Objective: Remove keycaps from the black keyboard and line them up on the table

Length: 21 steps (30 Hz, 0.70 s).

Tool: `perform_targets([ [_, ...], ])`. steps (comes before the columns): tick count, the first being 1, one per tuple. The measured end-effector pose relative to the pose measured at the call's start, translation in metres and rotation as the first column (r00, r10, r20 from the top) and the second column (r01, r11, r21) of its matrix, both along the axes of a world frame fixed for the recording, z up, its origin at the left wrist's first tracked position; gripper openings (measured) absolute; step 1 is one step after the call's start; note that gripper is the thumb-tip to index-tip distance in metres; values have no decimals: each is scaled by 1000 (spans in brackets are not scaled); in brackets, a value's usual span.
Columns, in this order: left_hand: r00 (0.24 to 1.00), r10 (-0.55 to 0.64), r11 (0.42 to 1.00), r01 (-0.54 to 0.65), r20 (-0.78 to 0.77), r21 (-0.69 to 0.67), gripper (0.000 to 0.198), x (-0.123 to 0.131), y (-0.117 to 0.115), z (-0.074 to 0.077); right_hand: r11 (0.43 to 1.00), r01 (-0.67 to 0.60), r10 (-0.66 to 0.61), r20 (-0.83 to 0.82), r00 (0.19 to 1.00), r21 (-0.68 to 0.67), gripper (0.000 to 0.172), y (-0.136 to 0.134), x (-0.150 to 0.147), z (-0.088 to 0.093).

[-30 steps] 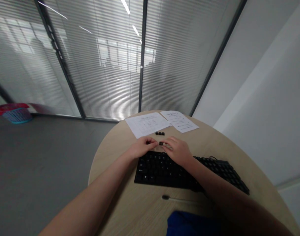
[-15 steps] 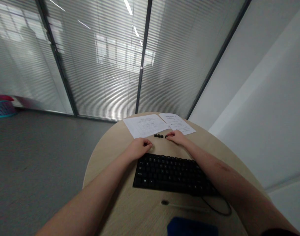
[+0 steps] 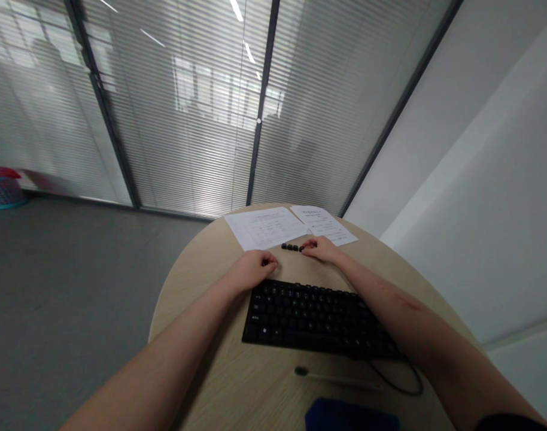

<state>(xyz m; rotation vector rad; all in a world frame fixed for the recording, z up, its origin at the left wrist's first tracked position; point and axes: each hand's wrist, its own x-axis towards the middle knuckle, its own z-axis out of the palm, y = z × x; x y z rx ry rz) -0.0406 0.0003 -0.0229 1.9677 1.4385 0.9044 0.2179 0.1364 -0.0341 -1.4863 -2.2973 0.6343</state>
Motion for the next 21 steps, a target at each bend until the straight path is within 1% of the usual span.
perform_targets([
  [3, 1000, 5, 1000, -5, 8, 7, 20, 0, 0, 0, 1000, 3, -3, 8, 1000, 20, 43, 1, -2, 0],
  [5, 1000, 5, 1000, -5, 4, 1, 21, 0, 0, 0, 1000, -4, 4, 20, 1000, 30, 45, 2, -5, 1],
  [10, 1000, 3, 1000, -3, -7, -11, 23, -1, -1, 2, 998, -39, 36, 53, 998, 56, 40, 5, -17, 3],
  [16, 1000, 6, 1000, -6, 30, 9, 22, -2, 2, -3, 994, -93, 88, 78, 993, 56, 25, 3, -24, 5],
  [19, 999, -7, 1000, 7, 40, 9, 22, -2, 3, -4, 993, -106, 102, 80, 992, 54, 24, 2, -24, 5],
  [21, 999, -11, 1000, 11, 37, 9, 22, -2, 3, -3, 993, -102, 97, 85, 992, 56, 27, 3, -23, 4],
])
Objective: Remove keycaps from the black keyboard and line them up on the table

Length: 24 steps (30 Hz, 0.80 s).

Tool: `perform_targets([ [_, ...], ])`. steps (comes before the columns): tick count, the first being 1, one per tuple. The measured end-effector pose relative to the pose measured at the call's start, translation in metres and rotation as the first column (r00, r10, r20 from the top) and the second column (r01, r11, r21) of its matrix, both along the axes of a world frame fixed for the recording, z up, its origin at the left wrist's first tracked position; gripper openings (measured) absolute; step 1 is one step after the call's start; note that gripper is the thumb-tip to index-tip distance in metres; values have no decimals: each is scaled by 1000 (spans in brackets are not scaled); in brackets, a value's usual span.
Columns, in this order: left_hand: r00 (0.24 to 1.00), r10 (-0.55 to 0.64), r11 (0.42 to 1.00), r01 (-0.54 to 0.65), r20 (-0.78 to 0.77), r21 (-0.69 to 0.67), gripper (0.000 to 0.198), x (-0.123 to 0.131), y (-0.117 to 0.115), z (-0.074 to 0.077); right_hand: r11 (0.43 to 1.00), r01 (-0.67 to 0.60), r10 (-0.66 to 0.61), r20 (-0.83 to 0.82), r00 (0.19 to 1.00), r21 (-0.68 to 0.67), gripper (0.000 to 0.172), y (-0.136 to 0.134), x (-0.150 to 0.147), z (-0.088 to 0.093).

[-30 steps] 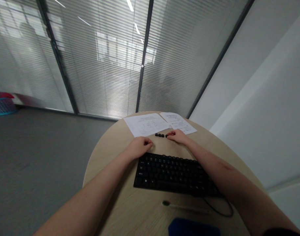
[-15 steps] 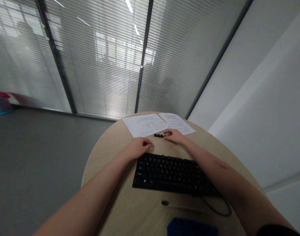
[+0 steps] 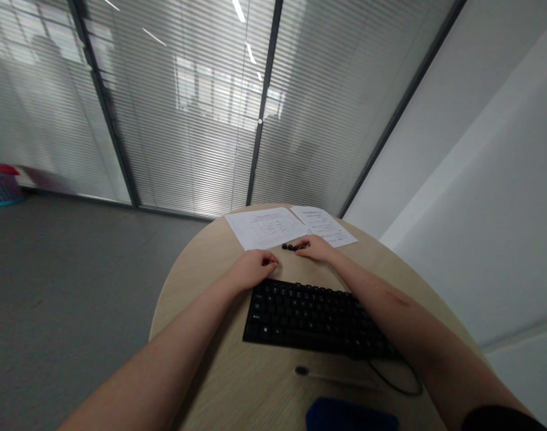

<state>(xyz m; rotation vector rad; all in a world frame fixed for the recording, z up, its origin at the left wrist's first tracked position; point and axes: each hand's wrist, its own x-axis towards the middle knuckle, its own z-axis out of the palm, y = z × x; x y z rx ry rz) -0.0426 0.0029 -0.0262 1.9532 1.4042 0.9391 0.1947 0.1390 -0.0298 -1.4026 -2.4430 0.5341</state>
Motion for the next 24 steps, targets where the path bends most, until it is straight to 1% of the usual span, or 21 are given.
perform_targets([
  [4, 1000, 4, 1000, -4, -14, 4, 21, 0, -2, 3, 999, 39, -40, 16, 999, 24, 47, 2, 4, 0],
  [5, 1000, 1, 1000, -1, -12, 5, 20, 0, -2, 3, 999, 45, -46, 20, 999, 26, 49, 2, 6, 0],
  [6, 1000, -3, 1000, 3, -9, 6, 20, 0, -2, 3, 999, 48, -49, 25, 998, 24, 49, 2, 9, 1],
  [10, 1000, -12, 1000, 12, -10, 10, 20, 0, -1, 2, 999, 53, -54, 53, 997, 12, 31, 1, 17, 2],
  [12, 1000, -13, 1000, 13, -29, 14, 20, 0, 0, 1, 998, 54, -55, 64, 996, 15, 27, 1, 19, 2],
  [15, 999, -9, 1000, 10, -49, 20, 21, 0, -1, 2, 999, 46, -47, 69, 997, 15, 27, 1, 19, 2],
  [20, 999, -5, 1000, 6, -35, 12, 21, -1, -1, 1, 999, 36, -36, 62, 997, 11, 25, 1, 17, 3],
  [22, 998, -10, 1000, 10, -60, 9, 23, -1, 0, 0, 999, 36, -37, 48, 998, 19, 27, 0, 16, 4],
  [24, 994, -17, 1000, 17, -104, -3, 24, -1, 1, 0, 998, 46, -46, 21, 999, 32, 32, -2, 17, 8],
])
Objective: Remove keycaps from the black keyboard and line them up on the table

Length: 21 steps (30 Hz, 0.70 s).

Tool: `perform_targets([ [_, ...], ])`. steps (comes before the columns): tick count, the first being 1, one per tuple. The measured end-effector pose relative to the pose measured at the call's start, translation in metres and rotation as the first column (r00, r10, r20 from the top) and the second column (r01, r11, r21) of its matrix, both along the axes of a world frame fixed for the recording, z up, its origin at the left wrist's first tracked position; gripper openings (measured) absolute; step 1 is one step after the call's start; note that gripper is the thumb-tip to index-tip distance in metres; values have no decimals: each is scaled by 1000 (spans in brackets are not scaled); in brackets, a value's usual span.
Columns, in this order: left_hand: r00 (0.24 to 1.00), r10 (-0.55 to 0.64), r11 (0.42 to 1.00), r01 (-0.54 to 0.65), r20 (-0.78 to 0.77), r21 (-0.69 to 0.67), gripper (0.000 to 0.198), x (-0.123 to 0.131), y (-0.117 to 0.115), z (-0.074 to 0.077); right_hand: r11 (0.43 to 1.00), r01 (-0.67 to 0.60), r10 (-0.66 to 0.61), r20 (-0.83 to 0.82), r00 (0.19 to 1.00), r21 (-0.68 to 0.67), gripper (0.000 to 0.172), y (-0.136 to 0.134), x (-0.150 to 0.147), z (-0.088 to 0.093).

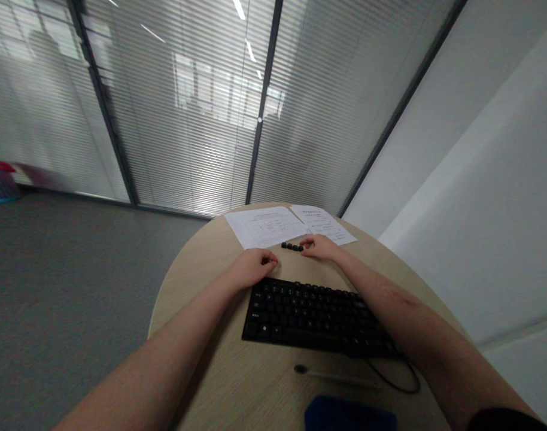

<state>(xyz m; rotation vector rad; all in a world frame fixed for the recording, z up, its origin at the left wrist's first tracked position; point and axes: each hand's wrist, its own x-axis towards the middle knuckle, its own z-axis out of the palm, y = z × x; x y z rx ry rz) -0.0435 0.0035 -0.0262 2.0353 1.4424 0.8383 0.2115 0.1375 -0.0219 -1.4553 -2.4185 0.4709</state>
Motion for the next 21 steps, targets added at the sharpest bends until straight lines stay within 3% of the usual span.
perform_targets([
  [4, 1000, -15, 1000, 14, -25, -17, 25, 0, 1, 1, 994, 69, -60, -109, 992, 81, 30, -10, 5, 15],
  [7, 1000, -20, 1000, 20, -21, -21, 25, 0, 0, 2, 986, 147, -112, -337, 935, 80, 45, -33, 12, 31],
  [9, 1000, -22, 999, 21, -21, -31, 25, 0, 0, 4, 992, 111, -117, -648, 753, -51, 51, -56, 17, 40],
  [11, 999, -24, 999, 23, -22, -45, 25, 0, 0, 5, 985, 3, -143, -814, 563, -170, 54, -82, 19, 46],
  [16, 998, -52, 997, 50, -42, -54, 26, 2, -1, 4, 881, -172, -331, -836, 438, -440, 52, -121, 9, 37],
  [19, 995, -63, 996, 58, -71, -64, 28, 3, -2, -1, 850, -240, -345, -839, 420, -469, 36, -125, 0, 23],
  [21, 995, -62, 996, 56, -76, -74, 29, 2, -1, -4, 844, -292, -299, -847, 440, -450, 37, -125, -3, 15],
])
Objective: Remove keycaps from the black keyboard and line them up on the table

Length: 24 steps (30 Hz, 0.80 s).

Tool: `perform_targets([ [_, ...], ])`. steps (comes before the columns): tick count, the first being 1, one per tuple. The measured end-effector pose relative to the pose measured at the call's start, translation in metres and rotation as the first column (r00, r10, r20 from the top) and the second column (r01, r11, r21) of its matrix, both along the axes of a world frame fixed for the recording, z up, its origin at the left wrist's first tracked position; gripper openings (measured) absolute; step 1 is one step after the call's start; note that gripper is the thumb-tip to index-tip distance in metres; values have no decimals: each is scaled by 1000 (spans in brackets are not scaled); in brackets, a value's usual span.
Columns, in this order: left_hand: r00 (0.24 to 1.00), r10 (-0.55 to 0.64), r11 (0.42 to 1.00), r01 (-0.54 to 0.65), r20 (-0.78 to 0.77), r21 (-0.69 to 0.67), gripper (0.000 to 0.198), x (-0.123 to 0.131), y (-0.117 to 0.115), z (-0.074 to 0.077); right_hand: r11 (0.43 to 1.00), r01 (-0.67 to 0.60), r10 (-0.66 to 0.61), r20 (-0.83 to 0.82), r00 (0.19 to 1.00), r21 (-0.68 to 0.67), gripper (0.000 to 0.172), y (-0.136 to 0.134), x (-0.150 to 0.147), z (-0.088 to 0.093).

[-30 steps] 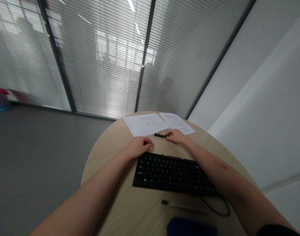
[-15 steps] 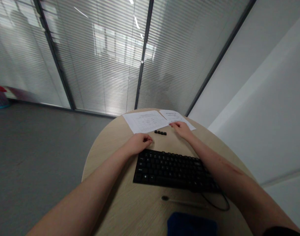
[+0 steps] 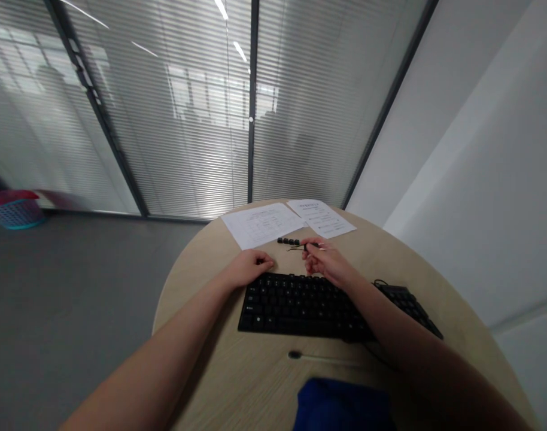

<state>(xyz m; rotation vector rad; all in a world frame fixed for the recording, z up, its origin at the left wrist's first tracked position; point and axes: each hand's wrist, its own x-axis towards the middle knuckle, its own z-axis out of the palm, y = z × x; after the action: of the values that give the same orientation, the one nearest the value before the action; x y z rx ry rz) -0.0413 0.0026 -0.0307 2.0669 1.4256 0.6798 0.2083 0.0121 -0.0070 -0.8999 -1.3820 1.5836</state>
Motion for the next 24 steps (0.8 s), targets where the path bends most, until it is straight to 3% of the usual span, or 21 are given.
perform_targets([
  [4, 1000, 11, 1000, -11, 17, -14, 30, -2, 2, -4, 993, -53, 50, 38, 998, 101, 44, -4, -4, -11],
  [10, 999, 37, 997, -38, -23, -67, 34, 4, 4, -3, 961, 28, -70, 144, 987, 277, 39, -4, -8, -25],
  [15, 998, 4, 982, -17, -70, -190, 39, 10, 13, 11, 904, 49, -181, 278, 943, 424, 37, -7, -6, -27],
  [20, 985, -80, 954, 32, -151, -297, 41, 15, 24, 24, 885, 18, -211, 367, 906, 464, 35, -9, -5, -26],
  [24, 982, -129, 970, 97, -136, -222, 39, 12, 21, 20, 895, 30, -208, 355, 912, 445, 36, -8, -5, -29],
])
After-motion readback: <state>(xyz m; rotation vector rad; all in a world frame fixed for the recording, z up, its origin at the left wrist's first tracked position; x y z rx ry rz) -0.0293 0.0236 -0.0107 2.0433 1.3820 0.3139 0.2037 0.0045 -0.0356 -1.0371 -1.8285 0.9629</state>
